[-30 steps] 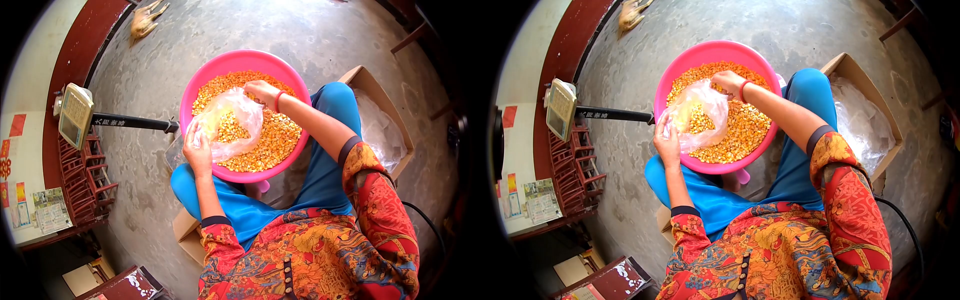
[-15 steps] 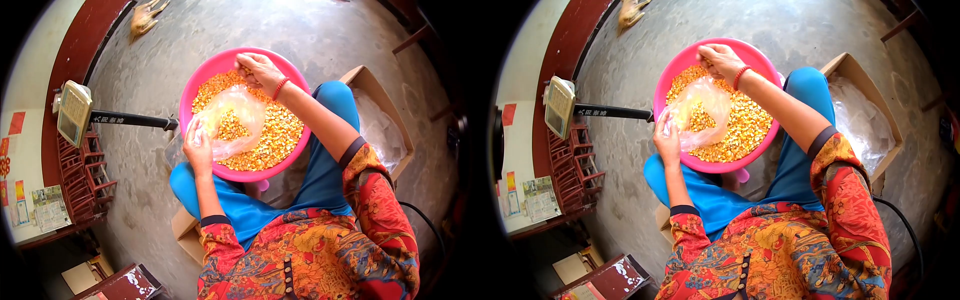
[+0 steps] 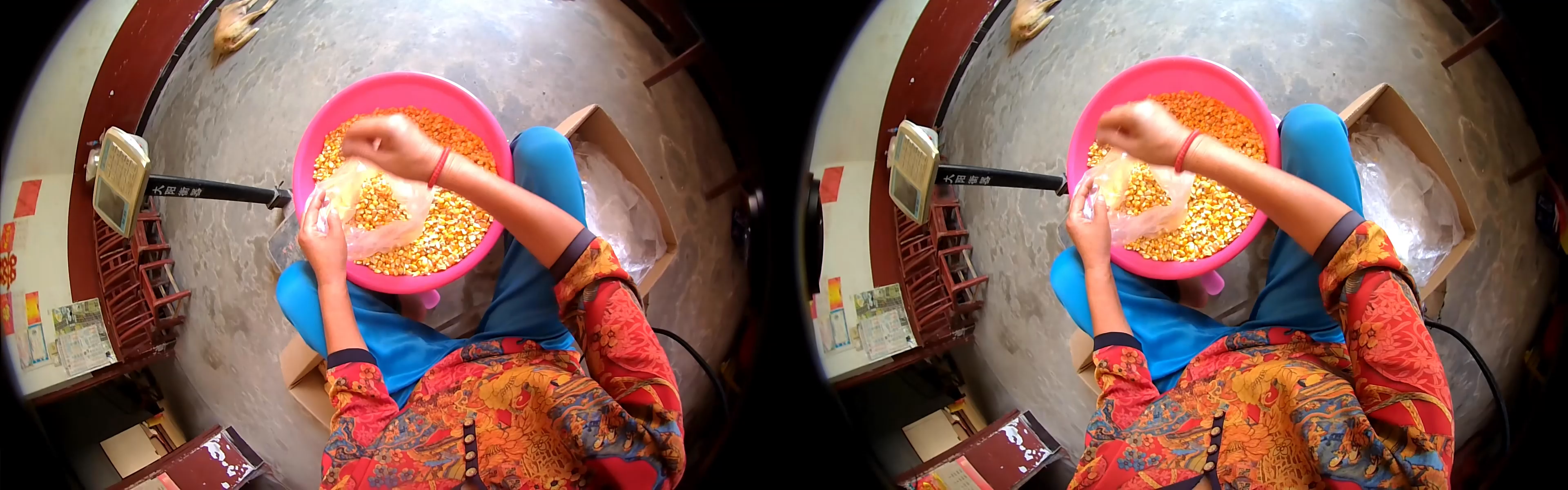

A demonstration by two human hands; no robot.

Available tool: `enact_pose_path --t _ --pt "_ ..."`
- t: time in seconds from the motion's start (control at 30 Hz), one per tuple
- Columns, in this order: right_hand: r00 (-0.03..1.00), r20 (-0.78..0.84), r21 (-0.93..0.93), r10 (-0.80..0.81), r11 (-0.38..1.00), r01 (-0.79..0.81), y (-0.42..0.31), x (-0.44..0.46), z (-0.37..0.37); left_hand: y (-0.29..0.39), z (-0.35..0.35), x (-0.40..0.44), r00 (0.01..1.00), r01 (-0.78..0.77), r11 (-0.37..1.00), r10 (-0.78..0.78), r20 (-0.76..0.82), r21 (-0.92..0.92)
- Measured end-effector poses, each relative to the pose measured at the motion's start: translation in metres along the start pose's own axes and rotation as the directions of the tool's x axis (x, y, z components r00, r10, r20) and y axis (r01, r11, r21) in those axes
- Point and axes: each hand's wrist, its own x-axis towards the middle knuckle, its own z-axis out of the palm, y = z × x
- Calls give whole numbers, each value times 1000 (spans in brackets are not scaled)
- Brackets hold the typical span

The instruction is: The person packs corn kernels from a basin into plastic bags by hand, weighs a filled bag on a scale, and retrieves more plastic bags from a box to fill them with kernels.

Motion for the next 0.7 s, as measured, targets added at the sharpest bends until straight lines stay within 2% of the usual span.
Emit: enact_pose_path --t 0.03,0.07,0.17,0.2,0.23,0.3,0.33,0.37,0.47,0.53,0.63,0.67,0.7 --pt "995 -82 -24 61 998 -63 5 4 -13 0 0 0 1000 -1 999 1 0 -34" --pt "991 -59 -203 119 971 -129 18 6 -24 0 1 0 1000 13 999 -13 -3 -52" --pt "938 8 -646 347 718 -260 74 -9 -44 -8 2 1 1000 -25 1000 25 6 -1" --pt "902 29 -721 431 634 -280 75 -15 -44 -10 2 1 1000 -27 1000 27 7 -4" --pt "893 24 -755 449 594 -278 75 -24 -41 -11 2 1 1000 -17 1000 17 6 -16" --pt "875 41 -761 482 583 -285 98 -42 -27 -11 2 2 1000 -9 1000 9 2 -28" --pt "856 55 -747 514 590 -306 81 -44 -24 -8 2 2 1000 -10 1000 11 5 -21" --pt "878 111 -735 465 633 -243 98 -54 -19 -7 1 1 1000 -10 1000 11 9 -13" --pt "860 178 -706 478 671 -226 70 -59 -12 -12 1 2 1000 -16 1000 16 8 -3" --pt "731 335 -746 594 641 -179 63 -57 -10 -12 1 2 1000 -26 1000 26 7 3" --pt "697 318 -727 642 637 -255 55 -50 -14 -13 1 2 999 -40 999 40 7 9" --pt "696 318 -726 643 637 -257 61 -52 -13 -13 1 2 999 -45 999 45 7 6" --pt "805 267 -532 530 777 -336 65 -53 -12 -12 1 2 999 -44 999 44 8 7"
